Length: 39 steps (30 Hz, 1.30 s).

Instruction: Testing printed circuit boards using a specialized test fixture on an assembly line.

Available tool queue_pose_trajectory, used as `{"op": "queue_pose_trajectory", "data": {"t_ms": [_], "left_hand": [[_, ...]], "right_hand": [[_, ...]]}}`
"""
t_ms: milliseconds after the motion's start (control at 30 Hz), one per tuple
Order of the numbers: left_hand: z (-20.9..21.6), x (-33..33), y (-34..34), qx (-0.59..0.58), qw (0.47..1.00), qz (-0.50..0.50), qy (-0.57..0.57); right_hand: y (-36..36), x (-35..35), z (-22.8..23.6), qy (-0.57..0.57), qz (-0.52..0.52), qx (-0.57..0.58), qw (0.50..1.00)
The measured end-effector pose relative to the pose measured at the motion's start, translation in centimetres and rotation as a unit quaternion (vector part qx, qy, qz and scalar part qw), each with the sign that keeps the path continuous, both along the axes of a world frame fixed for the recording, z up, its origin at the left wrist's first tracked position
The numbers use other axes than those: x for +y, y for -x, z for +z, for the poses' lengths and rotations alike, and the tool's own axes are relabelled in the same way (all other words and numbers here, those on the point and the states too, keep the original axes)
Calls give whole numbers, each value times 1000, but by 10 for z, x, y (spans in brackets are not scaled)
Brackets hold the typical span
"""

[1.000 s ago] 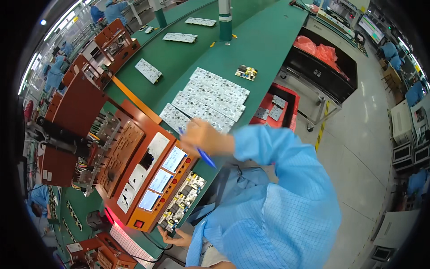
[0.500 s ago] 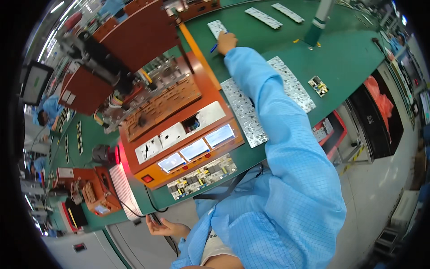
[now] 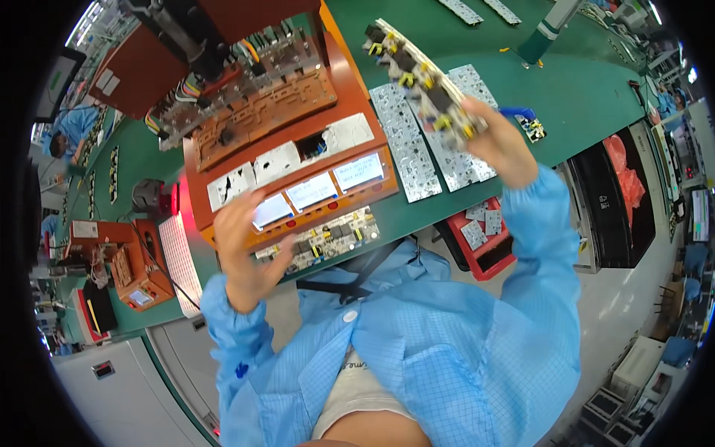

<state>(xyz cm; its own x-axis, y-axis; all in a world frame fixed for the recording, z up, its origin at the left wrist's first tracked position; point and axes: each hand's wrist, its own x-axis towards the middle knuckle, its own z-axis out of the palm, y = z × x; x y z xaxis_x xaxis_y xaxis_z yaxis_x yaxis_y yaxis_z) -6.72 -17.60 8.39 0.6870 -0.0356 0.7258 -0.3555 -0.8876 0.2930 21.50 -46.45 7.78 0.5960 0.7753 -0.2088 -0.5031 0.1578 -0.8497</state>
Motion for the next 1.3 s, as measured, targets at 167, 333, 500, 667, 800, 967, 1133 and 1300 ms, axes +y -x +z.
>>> {"op": "queue_pose_trajectory", "data": {"t_ms": [167, 333, 500, 667, 800, 967, 1133, 1300], "left_hand": [[17, -34, -44, 36, 982, -2, -187], [4, -35, -33, 26, 976, -1, -217], [-4, 8, -31, 71, 985, 41, -154], [-16, 47, -30, 206, 978, 35, -21], [-17, 40, -7, 90, 983, 134, -88], [-65, 31, 29, 32, 914, 234, 330], [-89, 41, 20, -32, 935, 197, 292], [-57, 91, -20, -40, 913, 190, 360]], "right_hand": [[90, -3, 24, 72, 83, -27, 994], [88, 21, 16, 124, 227, -54, 964], [63, 63, -10, 72, 23, -153, 985], [73, 94, -27, 66, -94, -531, 840], [93, 95, -33, 179, -95, -624, 754], [100, 94, -50, 123, -106, -692, 704], [100, 113, -43, 103, -128, -659, 734], [52, 161, -46, 66, -148, -647, 745]]}}
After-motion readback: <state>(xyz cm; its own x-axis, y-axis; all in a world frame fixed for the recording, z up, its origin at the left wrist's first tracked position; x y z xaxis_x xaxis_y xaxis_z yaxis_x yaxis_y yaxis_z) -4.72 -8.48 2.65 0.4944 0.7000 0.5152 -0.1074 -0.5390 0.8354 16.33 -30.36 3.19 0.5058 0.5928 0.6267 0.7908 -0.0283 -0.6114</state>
